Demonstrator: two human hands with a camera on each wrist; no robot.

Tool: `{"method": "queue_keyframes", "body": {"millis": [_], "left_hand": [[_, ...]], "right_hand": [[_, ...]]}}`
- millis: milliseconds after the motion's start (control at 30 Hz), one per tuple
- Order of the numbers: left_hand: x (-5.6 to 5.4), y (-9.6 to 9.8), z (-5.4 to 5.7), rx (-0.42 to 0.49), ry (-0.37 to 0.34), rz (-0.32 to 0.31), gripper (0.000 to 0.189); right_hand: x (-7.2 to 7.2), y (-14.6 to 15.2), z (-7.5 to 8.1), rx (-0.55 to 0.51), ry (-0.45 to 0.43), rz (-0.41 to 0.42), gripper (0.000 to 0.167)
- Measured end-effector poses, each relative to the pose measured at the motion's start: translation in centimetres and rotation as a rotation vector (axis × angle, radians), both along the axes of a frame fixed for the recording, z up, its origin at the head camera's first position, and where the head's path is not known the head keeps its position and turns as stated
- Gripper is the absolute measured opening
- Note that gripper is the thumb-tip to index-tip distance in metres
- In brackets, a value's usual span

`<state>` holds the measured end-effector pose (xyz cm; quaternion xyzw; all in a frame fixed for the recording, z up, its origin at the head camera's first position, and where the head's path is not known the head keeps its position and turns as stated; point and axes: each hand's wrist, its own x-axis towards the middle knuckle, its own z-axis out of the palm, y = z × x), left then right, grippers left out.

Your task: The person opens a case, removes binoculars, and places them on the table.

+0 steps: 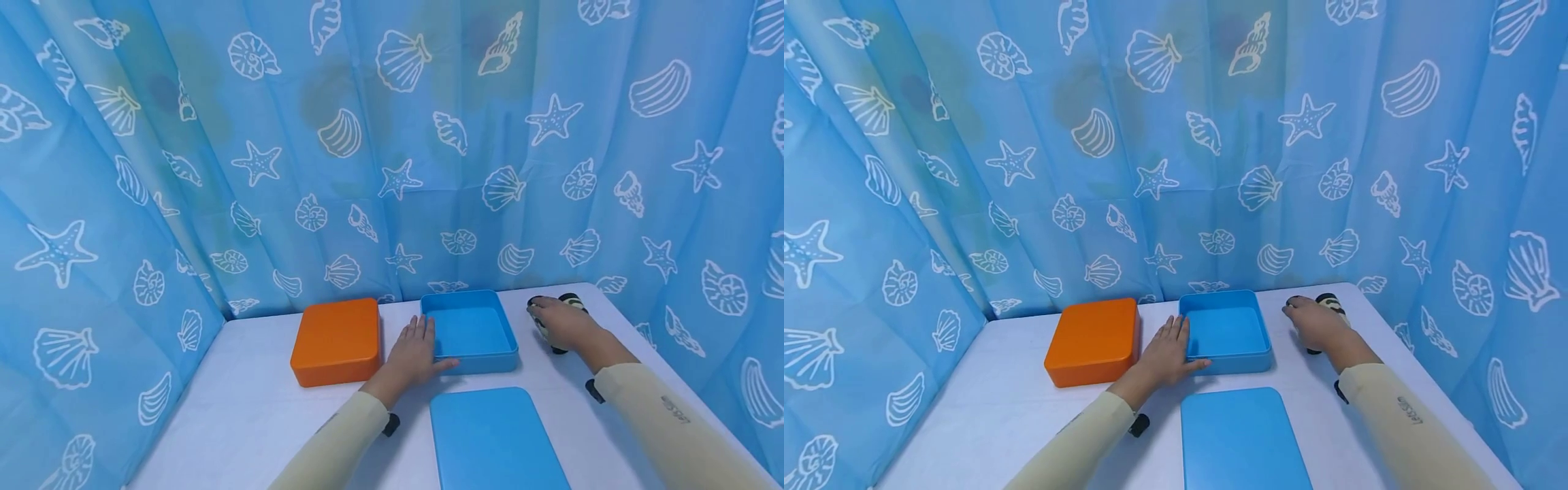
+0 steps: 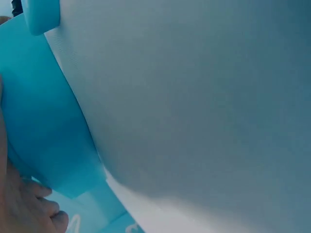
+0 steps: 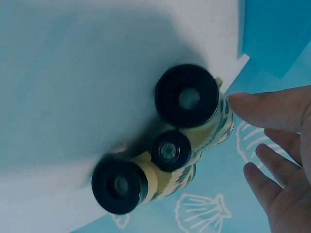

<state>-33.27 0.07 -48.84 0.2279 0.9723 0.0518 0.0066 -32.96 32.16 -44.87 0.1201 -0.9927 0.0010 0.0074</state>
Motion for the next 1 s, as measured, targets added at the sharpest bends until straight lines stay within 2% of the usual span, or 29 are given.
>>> {"method": "queue_keyframes", "body": {"millis": [133, 233, 333, 433, 533, 767, 900, 1000], "left_hand": [[0.6, -1.5, 0.7, -0.014, 0.043, -0.022, 0.104], [0.9, -3.0, 2.1, -0.028, 0.080, -0.029, 0.095], [0.7, -5.0, 3.7, -0.025, 0.102, -0.022, 0.088], [0.5, -7.1, 4.9, 0.002, 0.101, 0.009, 0.085], [0.3, -9.2, 5.7, 0.038, 0.085, 0.071, 0.085], [-0.6, -15.3, 5.5, 0.081, 0.065, 0.217, 0.079], [-1.3, -18.5, 5.0, 0.104, 0.060, 0.274, 0.076], [-1.7, -20.6, 4.5, 0.140, 0.038, 0.321, 0.074]], "right_hand": [[-0.2, -0.9, 0.1, -0.030, -0.013, 0.010, 0.042], [-0.4, -1.9, 0.6, -0.059, -0.014, 0.015, 0.044], [-0.5, -3.3, 1.2, -0.136, -0.014, 0.021, 0.045], [-0.7, -4.9, 1.4, -0.256, -0.019, 0.023, 0.043], [-0.7, -6.6, 1.3, -0.355, -0.015, 0.044, 0.040], [-1.9, -11.1, 0.9, -0.428, 0.014, 0.152, 0.036], [-2.8, -13.6, 1.1, -0.459, 0.015, 0.179, 0.037], [-3.4, -15.9, 1.3, -0.522, -0.014, 0.171, 0.040]]}}
